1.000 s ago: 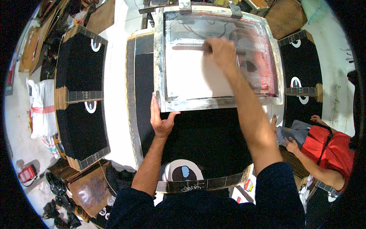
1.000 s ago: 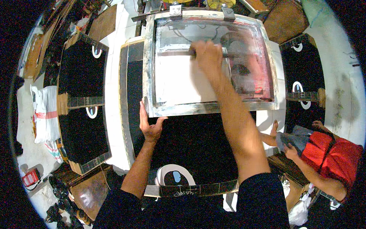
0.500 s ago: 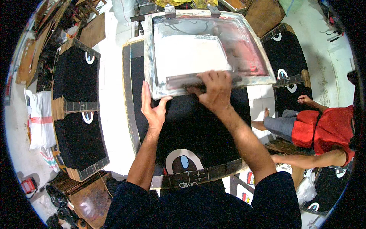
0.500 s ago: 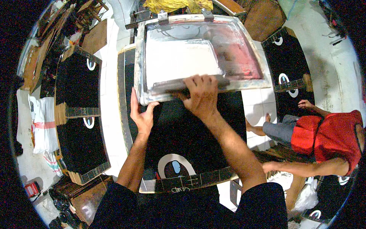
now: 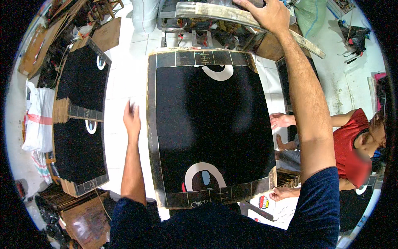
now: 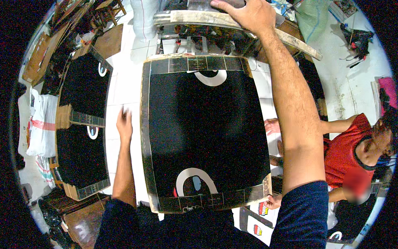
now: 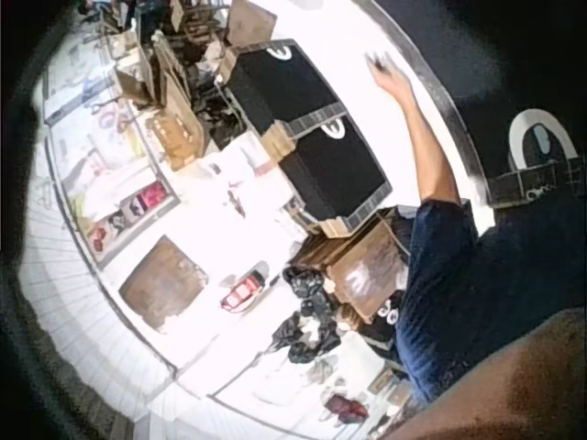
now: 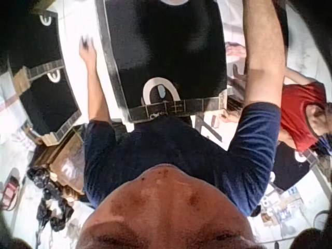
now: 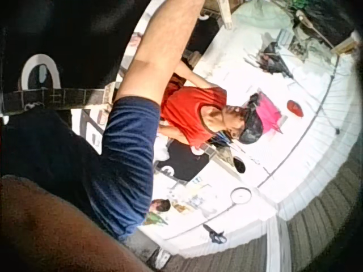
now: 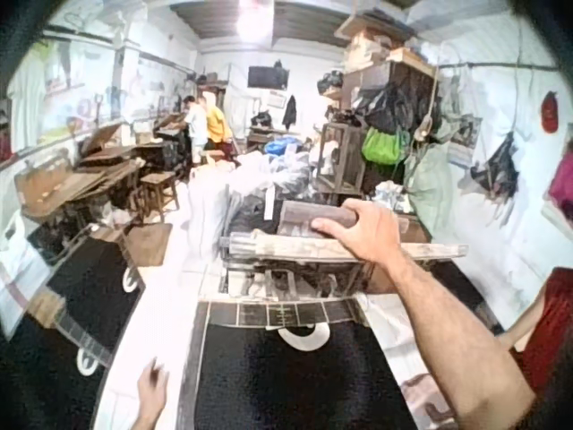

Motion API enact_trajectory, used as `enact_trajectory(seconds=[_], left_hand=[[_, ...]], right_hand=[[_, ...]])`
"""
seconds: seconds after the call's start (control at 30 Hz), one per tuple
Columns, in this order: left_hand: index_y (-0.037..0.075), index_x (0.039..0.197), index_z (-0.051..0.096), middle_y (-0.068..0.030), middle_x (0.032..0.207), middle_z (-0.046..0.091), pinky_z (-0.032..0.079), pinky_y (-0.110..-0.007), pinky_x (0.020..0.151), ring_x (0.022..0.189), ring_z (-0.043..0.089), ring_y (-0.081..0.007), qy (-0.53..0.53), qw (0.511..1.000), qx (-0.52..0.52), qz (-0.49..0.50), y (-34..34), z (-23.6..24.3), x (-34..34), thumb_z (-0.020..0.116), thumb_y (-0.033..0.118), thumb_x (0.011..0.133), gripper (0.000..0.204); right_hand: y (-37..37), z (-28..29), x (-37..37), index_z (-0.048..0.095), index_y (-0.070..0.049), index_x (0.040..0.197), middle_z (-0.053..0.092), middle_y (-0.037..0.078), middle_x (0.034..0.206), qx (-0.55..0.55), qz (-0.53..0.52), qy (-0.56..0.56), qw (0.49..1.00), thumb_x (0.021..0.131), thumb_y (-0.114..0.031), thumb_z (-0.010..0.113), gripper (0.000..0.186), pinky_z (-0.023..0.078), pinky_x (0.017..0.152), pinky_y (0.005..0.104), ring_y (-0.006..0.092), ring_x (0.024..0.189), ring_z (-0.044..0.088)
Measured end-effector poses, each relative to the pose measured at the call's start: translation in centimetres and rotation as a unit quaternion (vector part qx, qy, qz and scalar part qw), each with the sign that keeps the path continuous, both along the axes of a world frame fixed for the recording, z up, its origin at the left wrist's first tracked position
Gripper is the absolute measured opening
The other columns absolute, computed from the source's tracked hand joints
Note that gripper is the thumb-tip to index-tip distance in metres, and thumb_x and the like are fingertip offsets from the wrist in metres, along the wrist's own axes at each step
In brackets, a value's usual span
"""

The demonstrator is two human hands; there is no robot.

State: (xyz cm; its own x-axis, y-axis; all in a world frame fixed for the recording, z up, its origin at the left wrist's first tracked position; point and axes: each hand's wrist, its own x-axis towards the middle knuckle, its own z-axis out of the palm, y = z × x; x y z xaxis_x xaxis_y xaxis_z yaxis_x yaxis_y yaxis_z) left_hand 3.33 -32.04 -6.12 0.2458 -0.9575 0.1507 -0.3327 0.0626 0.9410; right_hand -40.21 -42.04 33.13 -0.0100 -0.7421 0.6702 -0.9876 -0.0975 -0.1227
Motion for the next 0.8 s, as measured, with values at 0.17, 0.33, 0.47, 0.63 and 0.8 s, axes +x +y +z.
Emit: enact_trajectory(seconds=[0.17, 0.33, 0.47, 0.63, 0.8], left_hand=[[0.004, 0.107, 0.076, -0.0261, 0.102, 0.073, 0.056, -0.048, 0.086, 0.094, 0.073, -0.0407, -0.291, 0.814, 0.460, -0.205, 27.1, -19.1, 10.1, 0.056, 0.040, 0.097, 0.042], [-0.008, 0.091, 0.070, -0.0038, 0.077, 0.067, 0.049, -0.039, 0.063, 0.073, 0.062, -0.0177, 0.139, 0.846, 0.515, 0.002, 48.8, -20.6, 5.4, 0.065, 0.035, 0.097, 0.043], [-0.002, 0.106, 0.073, -0.0220, 0.095, 0.074, 0.054, -0.046, 0.081, 0.089, 0.070, -0.0375, 0.117, 0.938, 0.325, 0.028, 50.1, -18.9, 2.5, 0.057, 0.057, 0.098, 0.062], [0.002, 0.116, 0.073, -0.0239, 0.114, 0.072, 0.053, -0.049, 0.089, 0.104, 0.069, -0.0409, -0.081, 0.925, 0.366, 0.059, 48.8, -17.1, 1.7, 0.053, 0.049, 0.102, 0.053], [0.000, 0.120, 0.072, -0.0226, 0.111, 0.074, 0.055, -0.048, 0.087, 0.100, 0.070, -0.0400, -0.143, 0.918, 0.342, 0.140, 50.6, -17.0, 1.5, 0.065, 0.029, 0.098, 0.037]], right_hand=[[-1.7, 1.6, -0.7, 0.079, -0.008, 0.093, 0.075, 0.020, 0.089, 0.049, -0.033, 0.021, 0.998, 0.078, -0.076, 0.071, 0.070, 0.055, 0.078, 0.0455, 0.0371, 0.087, 0.072], [-5.1, 2.0, -3.9, 0.078, -0.006, 0.104, 0.075, 0.021, 0.099, 0.048, -0.020, 0.024, 0.998, 0.079, -0.075, 0.071, 0.075, 0.054, 0.086, 0.0444, 0.0356, 0.095, 0.073], [-7.5, 2.1, -6.1, 0.077, -0.006, 0.118, 0.076, 0.018, 0.110, 0.028, 0.007, 0.052, 0.998, 0.073, -0.083, 0.069, 0.089, 0.052, 0.094, 0.0437, 0.0354, 0.103, 0.072], [-8.5, 2.9, -6.9, 0.070, -0.006, 0.133, 0.071, 0.021, 0.129, 0.095, -0.030, 0.014, 0.995, 0.073, -0.085, 0.066, 0.100, 0.047, 0.106, 0.0411, 0.0341, 0.121, 0.067], [-9.3, 3.0, -7.2, 0.066, 0.006, 0.133, 0.066, 0.026, 0.133, 0.087, -0.008, -0.019, 0.996, 0.073, -0.083, 0.070, 0.108, 0.043, 0.110, 0.0405, 0.0343, 0.126, 0.063]])
